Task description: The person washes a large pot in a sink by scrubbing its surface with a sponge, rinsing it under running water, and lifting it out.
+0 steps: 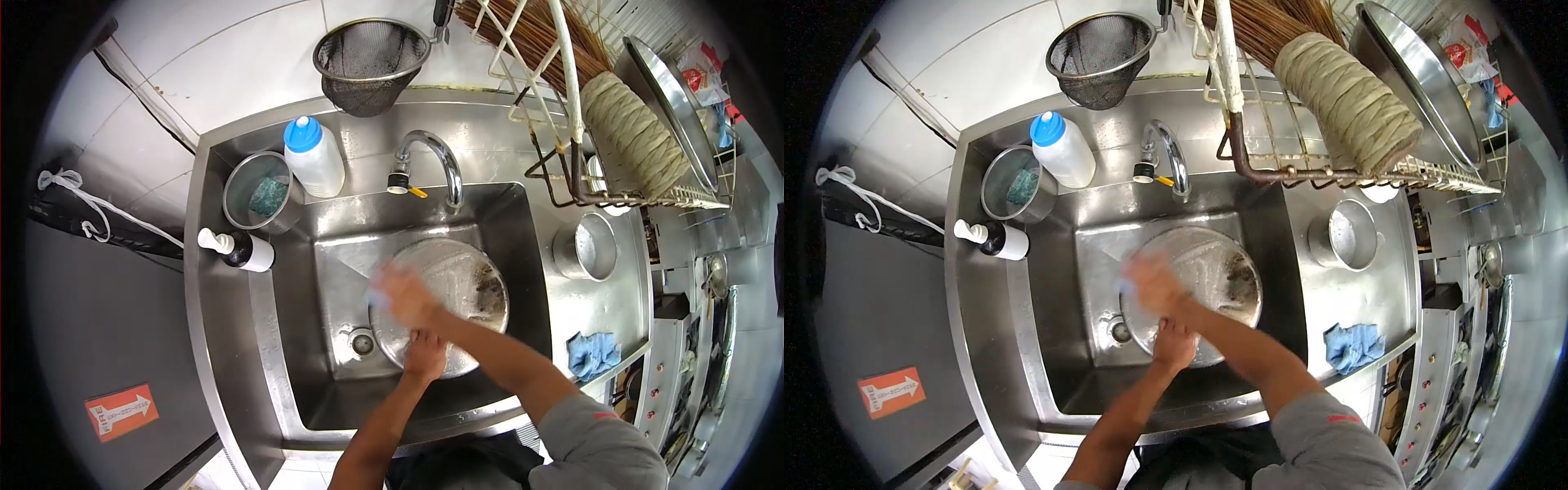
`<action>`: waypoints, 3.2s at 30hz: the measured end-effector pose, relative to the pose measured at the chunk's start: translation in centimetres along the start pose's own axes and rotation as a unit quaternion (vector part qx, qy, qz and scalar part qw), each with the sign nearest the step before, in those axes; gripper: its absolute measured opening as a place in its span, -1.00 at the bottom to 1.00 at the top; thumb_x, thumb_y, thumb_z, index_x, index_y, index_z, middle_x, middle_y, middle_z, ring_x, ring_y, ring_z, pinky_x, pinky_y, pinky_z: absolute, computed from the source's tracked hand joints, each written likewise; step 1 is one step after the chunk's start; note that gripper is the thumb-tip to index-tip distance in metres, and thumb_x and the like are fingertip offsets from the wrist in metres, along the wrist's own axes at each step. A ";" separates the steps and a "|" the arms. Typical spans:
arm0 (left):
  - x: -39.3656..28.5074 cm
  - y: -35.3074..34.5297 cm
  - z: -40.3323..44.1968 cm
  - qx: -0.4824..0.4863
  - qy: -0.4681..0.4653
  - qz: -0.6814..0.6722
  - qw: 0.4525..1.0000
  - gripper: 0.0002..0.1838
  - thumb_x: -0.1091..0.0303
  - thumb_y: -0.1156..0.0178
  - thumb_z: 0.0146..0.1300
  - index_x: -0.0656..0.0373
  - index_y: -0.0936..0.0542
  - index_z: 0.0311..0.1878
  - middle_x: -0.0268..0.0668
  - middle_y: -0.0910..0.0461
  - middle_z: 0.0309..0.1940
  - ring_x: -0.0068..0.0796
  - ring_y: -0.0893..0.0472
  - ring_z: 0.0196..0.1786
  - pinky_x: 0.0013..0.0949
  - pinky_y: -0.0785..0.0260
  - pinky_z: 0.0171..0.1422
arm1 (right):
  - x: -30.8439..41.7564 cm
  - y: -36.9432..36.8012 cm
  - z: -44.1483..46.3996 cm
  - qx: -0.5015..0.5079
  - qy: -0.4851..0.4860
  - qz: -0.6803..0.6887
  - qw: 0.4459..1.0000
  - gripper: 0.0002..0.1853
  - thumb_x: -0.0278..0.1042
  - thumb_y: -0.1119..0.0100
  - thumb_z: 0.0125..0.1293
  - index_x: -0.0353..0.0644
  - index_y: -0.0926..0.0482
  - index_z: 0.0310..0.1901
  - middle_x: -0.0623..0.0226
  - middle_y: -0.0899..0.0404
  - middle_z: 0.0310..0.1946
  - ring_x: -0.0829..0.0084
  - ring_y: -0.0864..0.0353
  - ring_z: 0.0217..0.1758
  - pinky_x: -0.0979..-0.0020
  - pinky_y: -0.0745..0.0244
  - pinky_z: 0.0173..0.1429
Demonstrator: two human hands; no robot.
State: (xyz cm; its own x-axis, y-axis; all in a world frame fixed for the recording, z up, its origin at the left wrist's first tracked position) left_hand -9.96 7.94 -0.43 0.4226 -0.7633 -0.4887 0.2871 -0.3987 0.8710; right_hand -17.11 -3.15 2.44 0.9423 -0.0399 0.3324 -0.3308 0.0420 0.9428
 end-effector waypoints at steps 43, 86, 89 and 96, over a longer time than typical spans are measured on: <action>-1.9 7.0 2.5 -0.052 0.065 0.022 0.996 -0.44 0.25 -0.13 0.24 0.04 -0.39 0.34 -0.16 -0.24 0.42 0.04 -0.09 0.52 0.27 0.15 0.54 | -15.5 7.8 -11.7 -0.132 -0.292 -0.010 0.947 -0.33 -0.12 -0.17 0.29 -0.19 -0.23 0.37 -0.03 -0.13 0.45 -0.11 -0.01 0.56 -0.24 0.00 0.48; 0.2 4.4 1.0 -0.156 0.069 -0.045 0.984 -0.55 0.21 -0.11 0.26 0.10 -0.48 0.21 -0.16 -0.31 0.37 -0.12 -0.14 0.51 0.07 0.16 0.62 | -14.1 5.3 -19.6 -0.204 -0.048 -0.085 0.974 -0.40 0.06 -0.11 0.38 -0.50 -0.37 0.00 -0.18 -0.33 -0.03 -0.17 -0.36 0.07 -0.07 -0.31 0.17; -0.2 4.5 0.8 -0.142 0.073 -0.058 0.985 -0.57 0.18 -0.10 0.29 0.06 -0.49 0.20 -0.19 -0.29 0.38 -0.14 -0.11 0.52 0.05 0.19 0.63 | -16.6 7.6 -15.2 -0.152 -0.199 -0.058 0.966 -0.42 -0.09 -0.16 0.34 -0.48 -0.34 0.13 -0.17 -0.32 0.05 -0.17 -0.36 0.09 -0.13 -0.29 0.19; 0.5 3.4 1.5 -0.134 0.064 -0.060 0.987 -0.59 0.28 -0.17 0.13 0.03 -0.54 0.09 -0.18 -0.40 0.28 -0.13 -0.24 0.46 0.03 0.09 0.60 | 0.4 4.9 -24.1 -0.032 0.110 0.099 0.988 -0.47 -0.21 -0.15 0.18 -0.39 -0.42 0.12 -0.14 -0.48 0.04 -0.17 -0.47 0.08 -0.10 -0.32 0.24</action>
State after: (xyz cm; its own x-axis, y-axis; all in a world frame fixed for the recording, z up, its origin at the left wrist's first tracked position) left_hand -10.05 5.46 2.39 0.4724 -0.6410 -0.6049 0.5513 -0.3205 0.7702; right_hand -17.10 21.12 6.61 0.8497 0.1938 0.4904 -0.5133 0.0907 0.8534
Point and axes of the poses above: each hand's wrist, its own z-axis towards the middle knuckle, its own y-axis out of the back of the hand, x = y × z, the point moved 7 cm from there along z, towards the middle knuckle
